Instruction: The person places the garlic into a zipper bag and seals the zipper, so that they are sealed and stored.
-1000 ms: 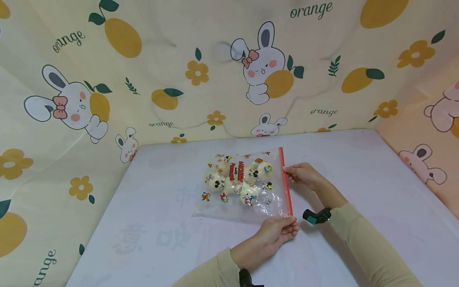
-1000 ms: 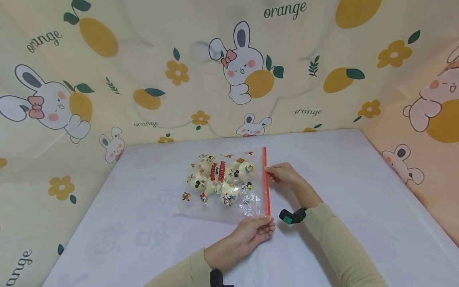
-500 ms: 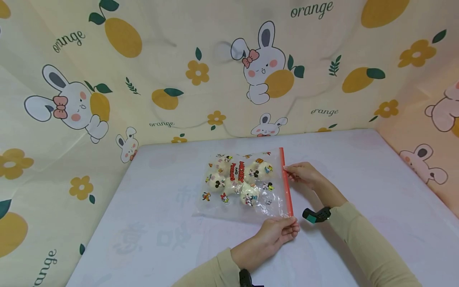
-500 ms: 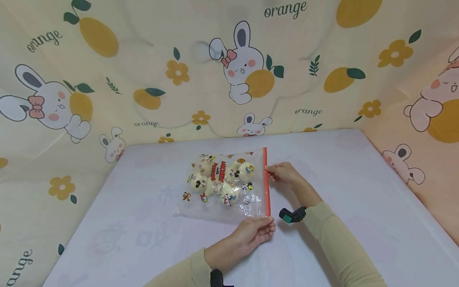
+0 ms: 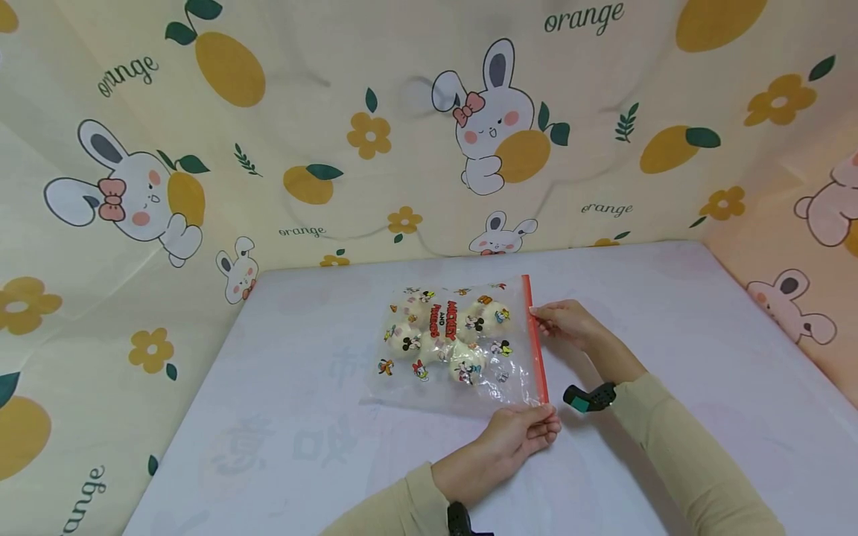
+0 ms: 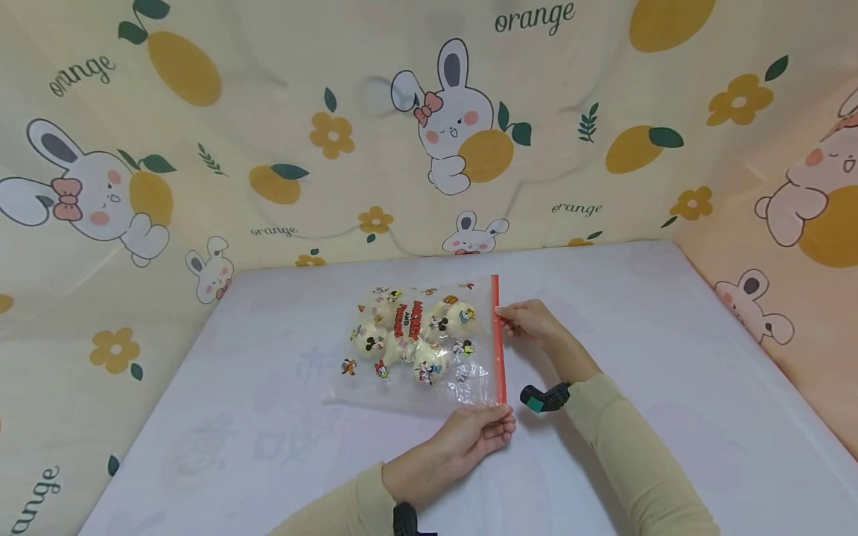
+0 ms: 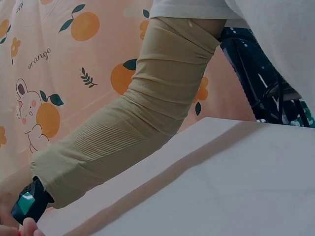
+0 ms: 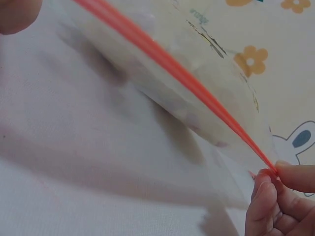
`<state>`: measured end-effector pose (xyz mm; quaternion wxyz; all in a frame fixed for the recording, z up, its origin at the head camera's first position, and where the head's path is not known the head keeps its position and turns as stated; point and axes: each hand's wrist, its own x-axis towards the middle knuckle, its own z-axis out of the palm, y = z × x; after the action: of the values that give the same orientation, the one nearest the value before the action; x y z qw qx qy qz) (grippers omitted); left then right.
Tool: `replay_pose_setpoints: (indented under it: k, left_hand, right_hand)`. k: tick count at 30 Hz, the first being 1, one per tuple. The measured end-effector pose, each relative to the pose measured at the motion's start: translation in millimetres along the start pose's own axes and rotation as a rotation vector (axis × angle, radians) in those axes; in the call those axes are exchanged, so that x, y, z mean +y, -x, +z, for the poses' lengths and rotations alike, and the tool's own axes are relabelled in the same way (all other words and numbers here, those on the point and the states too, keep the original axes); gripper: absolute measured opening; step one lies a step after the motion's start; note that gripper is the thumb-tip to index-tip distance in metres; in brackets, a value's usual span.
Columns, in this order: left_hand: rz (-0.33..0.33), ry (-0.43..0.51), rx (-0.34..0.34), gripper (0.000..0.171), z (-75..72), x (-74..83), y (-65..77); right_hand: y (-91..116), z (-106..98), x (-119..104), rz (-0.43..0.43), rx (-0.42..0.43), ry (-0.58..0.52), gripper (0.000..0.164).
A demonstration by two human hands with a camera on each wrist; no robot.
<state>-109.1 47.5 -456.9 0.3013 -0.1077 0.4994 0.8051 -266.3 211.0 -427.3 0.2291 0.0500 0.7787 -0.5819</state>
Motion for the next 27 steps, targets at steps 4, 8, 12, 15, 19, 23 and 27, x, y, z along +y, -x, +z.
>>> replay_pose_setpoints:
  k: [4,8,12,15,19,23,27]
  left_hand:
    - [0.002,-0.005,0.003,0.026,-0.3,-0.8,-0.1]
    - [0.002,-0.007,0.002,0.025,-0.8,-1.8,0.1]
    - [0.002,-0.006,0.003,0.025,-0.7,-2.2,0.9]
    - [-0.003,-0.005,0.008,0.024,-0.5,-1.9,1.4]
    - [-0.006,-0.006,0.012,0.025,-0.2,-1.9,1.5]
    - [-0.008,-0.009,0.011,0.027,-0.7,-2.5,1.2]
    - [-0.006,-0.011,0.009,0.026,-1.0,-3.7,1.4]
  right_hand:
    - [-0.1,-0.6,0.2,-0.005,-0.007,-0.005,0.032]
    - [-0.7,-0.9,0.9,-0.010,-0.003,-0.012,0.029]
    - [-1.5,-0.6,1.3,-0.012,0.000,-0.014,0.031]
    - [-2.2,-0.1,1.2,-0.008,0.006,-0.007,0.034]
    - [-3.4,1.3,0.4,-0.005,0.022,0.032,0.041]
    - [-5.0,1.4,-0.4,0.001,0.035,0.045,0.044]
    - [-5.6,0.6,-0.3,0.007,0.039,0.032,0.044]
